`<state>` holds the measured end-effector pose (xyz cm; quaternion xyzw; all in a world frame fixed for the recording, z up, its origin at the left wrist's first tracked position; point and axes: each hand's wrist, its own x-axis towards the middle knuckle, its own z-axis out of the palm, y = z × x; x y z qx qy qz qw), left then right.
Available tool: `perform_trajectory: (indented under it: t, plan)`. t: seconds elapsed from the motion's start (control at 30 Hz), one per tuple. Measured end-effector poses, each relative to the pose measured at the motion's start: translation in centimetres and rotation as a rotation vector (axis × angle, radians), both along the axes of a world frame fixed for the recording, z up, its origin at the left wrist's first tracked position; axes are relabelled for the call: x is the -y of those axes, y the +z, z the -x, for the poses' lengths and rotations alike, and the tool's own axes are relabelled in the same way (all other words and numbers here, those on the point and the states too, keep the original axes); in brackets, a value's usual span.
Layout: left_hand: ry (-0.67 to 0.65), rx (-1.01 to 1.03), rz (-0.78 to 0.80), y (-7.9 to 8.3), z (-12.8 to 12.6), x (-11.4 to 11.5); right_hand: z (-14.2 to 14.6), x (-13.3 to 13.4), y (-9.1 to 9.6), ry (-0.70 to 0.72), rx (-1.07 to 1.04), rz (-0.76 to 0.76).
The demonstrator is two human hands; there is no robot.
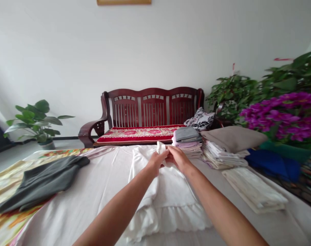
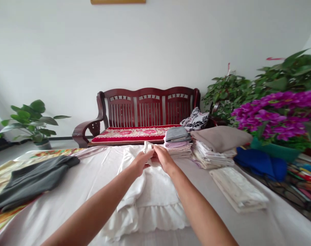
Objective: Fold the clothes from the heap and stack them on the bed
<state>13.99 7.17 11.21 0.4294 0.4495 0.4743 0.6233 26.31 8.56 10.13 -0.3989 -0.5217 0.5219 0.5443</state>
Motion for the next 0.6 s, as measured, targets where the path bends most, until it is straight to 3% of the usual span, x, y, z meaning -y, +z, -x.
perform_trajectory:
  t: [0.1, 0.17, 0.27, 0.33, 0.47, 0.6]
  plan:
    - [0.144, -0.010, 0.081, -0.5, 0.0, -2.5, -3.2, 0.6, -1.7, -0.101, 0.009, 0.027]
    - [0.177, 0.001, 0.090, -0.7, 0.5, -3.9, -6.2, 1.1, -3.8, -0.249, 0.125, 0.041]
    - [0.205, 0.036, 0.081, -0.4, 1.2, -5.4, -10.0, 2.2, -7.8, -0.333, 0.369, 0.098]
    - [0.225, 0.060, 0.065, 0.3, 1.5, -6.1, -11.2, 3.2, -10.1, -0.318, 0.537, -0.027]
    - [0.257, 0.090, 0.046, 2.2, 2.2, -7.5, -9.8, 4.9, -11.5, -0.165, 0.715, -0.265]
    - [0.268, 0.103, 0.043, 3.5, 3.0, -7.9, -5.7, 5.7, -9.6, 0.032, 0.676, -0.304]
